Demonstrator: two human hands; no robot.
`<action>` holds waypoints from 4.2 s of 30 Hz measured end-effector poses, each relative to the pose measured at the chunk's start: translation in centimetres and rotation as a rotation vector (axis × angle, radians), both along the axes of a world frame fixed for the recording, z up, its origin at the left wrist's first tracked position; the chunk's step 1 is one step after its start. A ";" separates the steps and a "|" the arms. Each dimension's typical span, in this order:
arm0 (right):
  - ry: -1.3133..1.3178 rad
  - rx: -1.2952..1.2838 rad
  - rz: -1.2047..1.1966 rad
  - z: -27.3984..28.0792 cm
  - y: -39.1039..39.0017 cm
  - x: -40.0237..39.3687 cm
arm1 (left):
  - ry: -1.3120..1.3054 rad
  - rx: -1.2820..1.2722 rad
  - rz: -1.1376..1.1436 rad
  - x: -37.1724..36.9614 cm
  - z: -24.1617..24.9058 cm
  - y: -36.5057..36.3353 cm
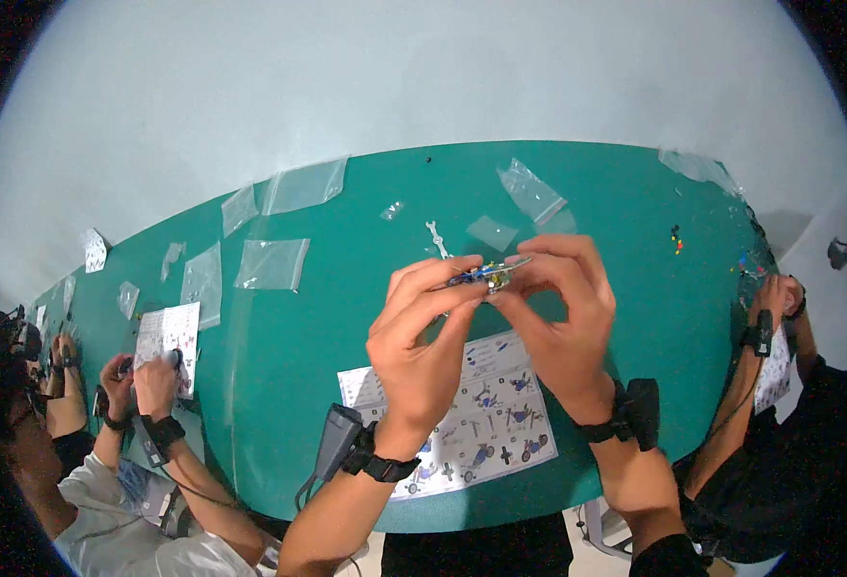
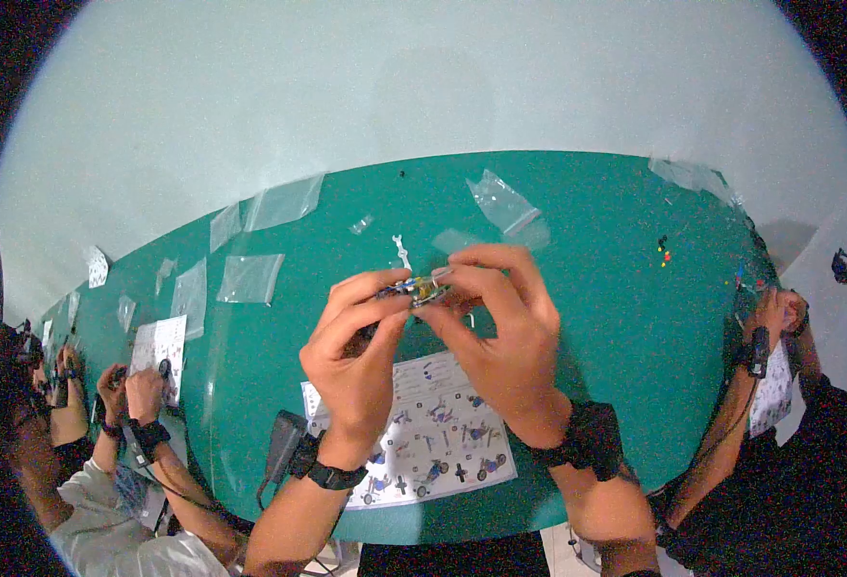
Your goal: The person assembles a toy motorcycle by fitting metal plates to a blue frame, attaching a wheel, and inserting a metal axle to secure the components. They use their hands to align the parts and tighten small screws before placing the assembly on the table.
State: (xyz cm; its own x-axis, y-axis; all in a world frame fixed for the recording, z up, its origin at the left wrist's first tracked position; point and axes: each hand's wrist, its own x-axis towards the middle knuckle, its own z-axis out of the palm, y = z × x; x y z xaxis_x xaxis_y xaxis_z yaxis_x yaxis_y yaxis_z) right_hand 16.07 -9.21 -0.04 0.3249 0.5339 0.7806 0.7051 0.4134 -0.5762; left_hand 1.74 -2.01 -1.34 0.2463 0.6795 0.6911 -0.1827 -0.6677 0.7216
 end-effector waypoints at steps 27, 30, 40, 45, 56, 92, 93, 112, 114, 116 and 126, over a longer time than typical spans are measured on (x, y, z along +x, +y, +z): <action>-0.173 0.056 -0.003 1.1 -1.0 0.1 | 0.055 -0.017 -0.034 -0.5 1.2 -0.4; -0.169 0.058 -0.015 1.0 -1.0 0.3 | 0.094 0.015 0.025 -0.4 1.3 -0.6; -0.186 -0.012 -0.098 1.0 -0.6 0.7 | 0.095 -0.067 0.035 -0.1 1.3 -1.3; -0.188 -0.026 -0.105 0.7 -0.4 0.9 | 0.185 -0.026 0.106 0.0 1.3 -1.1; -0.175 -0.078 -0.099 0.1 0.0 1.3 | 0.163 -0.116 0.060 0.2 0.4 -0.8; 0.613 -0.251 0.407 -2.0 1.2 1.2 | 0.235 0.078 0.048 0.1 -0.7 1.5; 0.599 -0.241 0.407 -2.0 1.2 1.2 | 0.231 0.089 0.054 0.1 -0.6 1.5; 0.264 -0.309 0.253 -1.9 1.2 2.5 | 0.085 -0.395 -0.185 0.0 -1.6 2.3; 0.252 -0.315 0.230 -1.8 1.2 2.5 | 0.091 -0.400 -0.190 0.0 -1.9 2.5; 0.286 -0.339 0.227 -1.6 1.1 2.3 | 0.099 -0.407 -0.187 0.0 -1.9 2.5; 0.508 -0.374 0.304 -1.4 1.1 1.9 | 0.045 -0.555 -0.251 0.4 -2.1 2.3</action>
